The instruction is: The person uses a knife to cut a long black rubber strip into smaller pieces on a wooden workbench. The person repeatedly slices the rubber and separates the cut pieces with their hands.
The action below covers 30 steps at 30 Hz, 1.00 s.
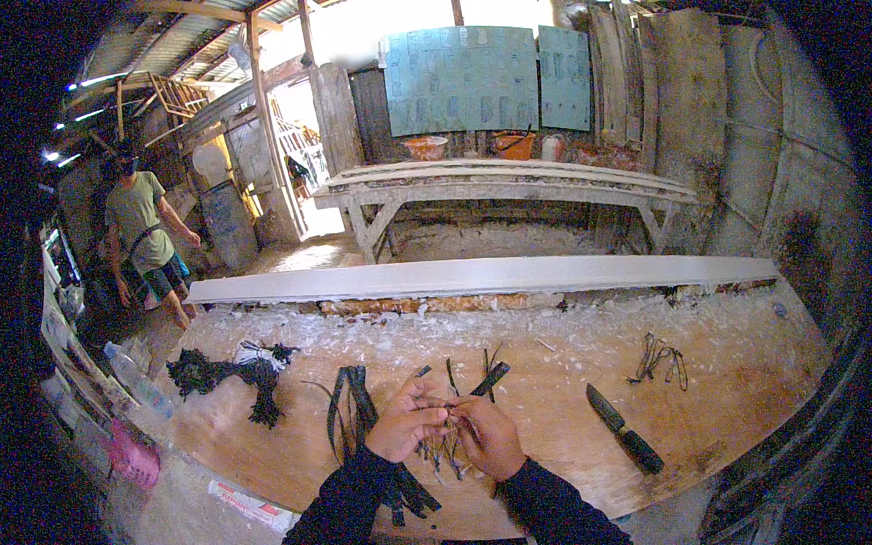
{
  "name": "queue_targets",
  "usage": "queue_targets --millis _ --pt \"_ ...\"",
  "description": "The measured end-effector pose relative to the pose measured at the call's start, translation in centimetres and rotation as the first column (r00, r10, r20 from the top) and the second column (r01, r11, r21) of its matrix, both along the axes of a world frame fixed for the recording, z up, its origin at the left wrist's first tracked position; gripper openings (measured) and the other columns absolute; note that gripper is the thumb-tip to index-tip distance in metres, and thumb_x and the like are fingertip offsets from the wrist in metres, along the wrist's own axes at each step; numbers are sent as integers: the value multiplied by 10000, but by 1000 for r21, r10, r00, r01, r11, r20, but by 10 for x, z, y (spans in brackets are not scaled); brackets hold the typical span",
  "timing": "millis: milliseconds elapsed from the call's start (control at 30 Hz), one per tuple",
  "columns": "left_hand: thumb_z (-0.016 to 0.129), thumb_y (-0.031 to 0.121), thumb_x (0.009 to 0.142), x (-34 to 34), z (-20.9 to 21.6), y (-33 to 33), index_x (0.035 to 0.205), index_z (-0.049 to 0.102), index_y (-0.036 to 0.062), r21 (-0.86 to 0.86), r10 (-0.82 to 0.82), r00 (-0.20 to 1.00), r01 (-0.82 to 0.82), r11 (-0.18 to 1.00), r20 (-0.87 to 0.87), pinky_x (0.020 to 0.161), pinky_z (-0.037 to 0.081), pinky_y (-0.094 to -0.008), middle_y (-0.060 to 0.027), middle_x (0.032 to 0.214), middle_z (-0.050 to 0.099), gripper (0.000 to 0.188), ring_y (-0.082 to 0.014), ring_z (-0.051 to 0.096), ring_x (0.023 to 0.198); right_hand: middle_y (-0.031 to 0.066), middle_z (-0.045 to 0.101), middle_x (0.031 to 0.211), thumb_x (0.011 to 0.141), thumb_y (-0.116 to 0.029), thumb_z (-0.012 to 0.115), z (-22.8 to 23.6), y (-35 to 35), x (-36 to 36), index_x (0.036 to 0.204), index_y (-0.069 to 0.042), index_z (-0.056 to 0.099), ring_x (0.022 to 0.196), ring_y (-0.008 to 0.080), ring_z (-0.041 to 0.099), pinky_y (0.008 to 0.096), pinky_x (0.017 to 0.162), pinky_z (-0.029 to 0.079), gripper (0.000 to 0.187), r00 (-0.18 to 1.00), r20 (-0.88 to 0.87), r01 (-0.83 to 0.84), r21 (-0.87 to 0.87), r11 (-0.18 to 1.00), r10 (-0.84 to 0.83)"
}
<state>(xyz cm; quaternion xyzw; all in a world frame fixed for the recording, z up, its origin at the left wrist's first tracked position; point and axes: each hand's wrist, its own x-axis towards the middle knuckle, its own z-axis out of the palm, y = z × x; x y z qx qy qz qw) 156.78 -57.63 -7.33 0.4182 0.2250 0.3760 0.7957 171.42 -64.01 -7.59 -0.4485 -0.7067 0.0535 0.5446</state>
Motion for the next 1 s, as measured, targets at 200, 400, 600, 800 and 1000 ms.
queue_targets --millis 200,400,600,800,1000 --pt "574 -60 747 6 -1 -6 1028 385 52 253 213 975 -190 949 -68 575 494 -244 -62 797 553 356 -122 560 715 140 600 898 733 50 575 -5 -1 1 860 -9 530 840 247 595 310 709 470 147 999 -11 40 -64 997 -41" --pt "580 -39 756 14 -9 -11 958 375 49 478 316 946 -248 843 -66 591 474 -230 -56 786 543 302 -106 538 703 75 598 858 814 -36 552 -14 3 -2 861 -28 529 759 154 582 271 658 470 52 867 -497 -165 -229 959 30" --pt "596 -56 735 19 -24 -11 919 369 55 574 366 930 -297 763 -6 662 430 -219 -62 829 543 313 -104 526 732 30 568 770 823 -58 551 -12 8 2 848 -58 509 671 115 555 251 631 469 49 419 -908 -548 -229 804 27" --pt "591 -84 734 18 -23 -12 927 380 38 618 302 952 -271 738 57 677 468 -230 -66 853 531 310 -117 552 785 38 581 739 818 -68 545 -5 8 9 836 -65 511 628 124 582 255 601 492 39 313 -950 -683 -210 700 20" --pt "596 -60 753 15 -21 -15 932 408 21 714 353 935 -230 662 -26 684 486 -241 -69 855 534 272 -127 568 818 27 574 727 818 -77 563 -4 9 17 848 -52 522 590 104 559 222 581 479 56 245 -967 -753 -235 615 -69"
